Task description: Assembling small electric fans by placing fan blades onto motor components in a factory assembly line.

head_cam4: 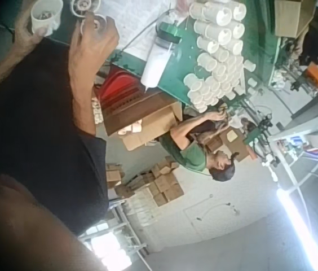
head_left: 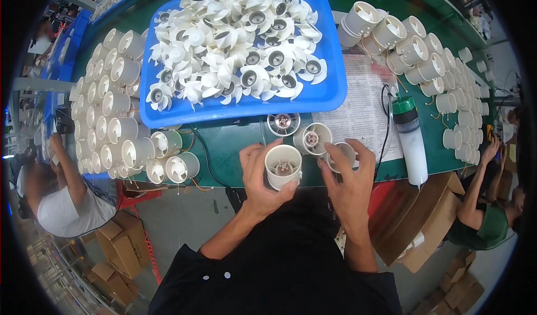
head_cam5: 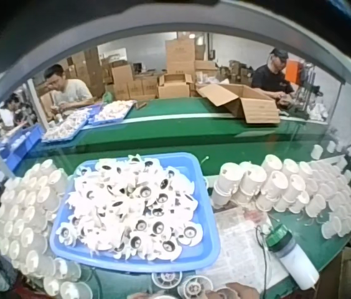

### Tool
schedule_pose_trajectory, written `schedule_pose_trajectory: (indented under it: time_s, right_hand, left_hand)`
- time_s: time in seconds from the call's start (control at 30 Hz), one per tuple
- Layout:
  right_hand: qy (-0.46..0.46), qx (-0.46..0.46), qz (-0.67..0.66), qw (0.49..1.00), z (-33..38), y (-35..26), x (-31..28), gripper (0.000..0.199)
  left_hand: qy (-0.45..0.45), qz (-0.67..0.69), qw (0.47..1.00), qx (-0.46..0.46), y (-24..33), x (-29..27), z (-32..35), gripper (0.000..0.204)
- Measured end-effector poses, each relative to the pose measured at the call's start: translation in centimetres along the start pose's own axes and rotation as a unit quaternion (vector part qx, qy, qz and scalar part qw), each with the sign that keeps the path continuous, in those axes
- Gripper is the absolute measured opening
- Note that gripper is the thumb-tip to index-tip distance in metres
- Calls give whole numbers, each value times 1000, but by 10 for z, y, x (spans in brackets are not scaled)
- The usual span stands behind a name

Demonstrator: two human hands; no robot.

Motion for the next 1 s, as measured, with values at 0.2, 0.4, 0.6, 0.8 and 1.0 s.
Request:
schedule_pose_trajectory:
  time_s: [0.2,0.4,0.6,0.8,1.0]
  right_hand:
    - [42,47,26,998,-4,9,-7,41]
    - [-10,68,5,998,-8,11,-8,53]
    - [-60,-3,66,996,-22,-4,-5,76]
    - [-31,-43,44,998,-31,15,15,66]
    - [2,-13,88,996,-52,28,9,69]
  left_hand:
    - [-5,-26,999,-21,-3,5,2,70]
    - [110,182,969,-129,-11,5,12,76]
    - [68,153,980,-107,-12,4,13,73]
    - [69,118,985,-107,-9,5,11,69]
    - [77,87,990,-82,-10,4,9,67]
Point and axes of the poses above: each hand's wrist, its own z-axis away from the middle knuckle, its own x-axis out of the palm, y = z × x, the point moved 1 cm from there along -z, towards the middle knuckle, and after that the axes turned 3 degrees about y, right-handed, at the moved point
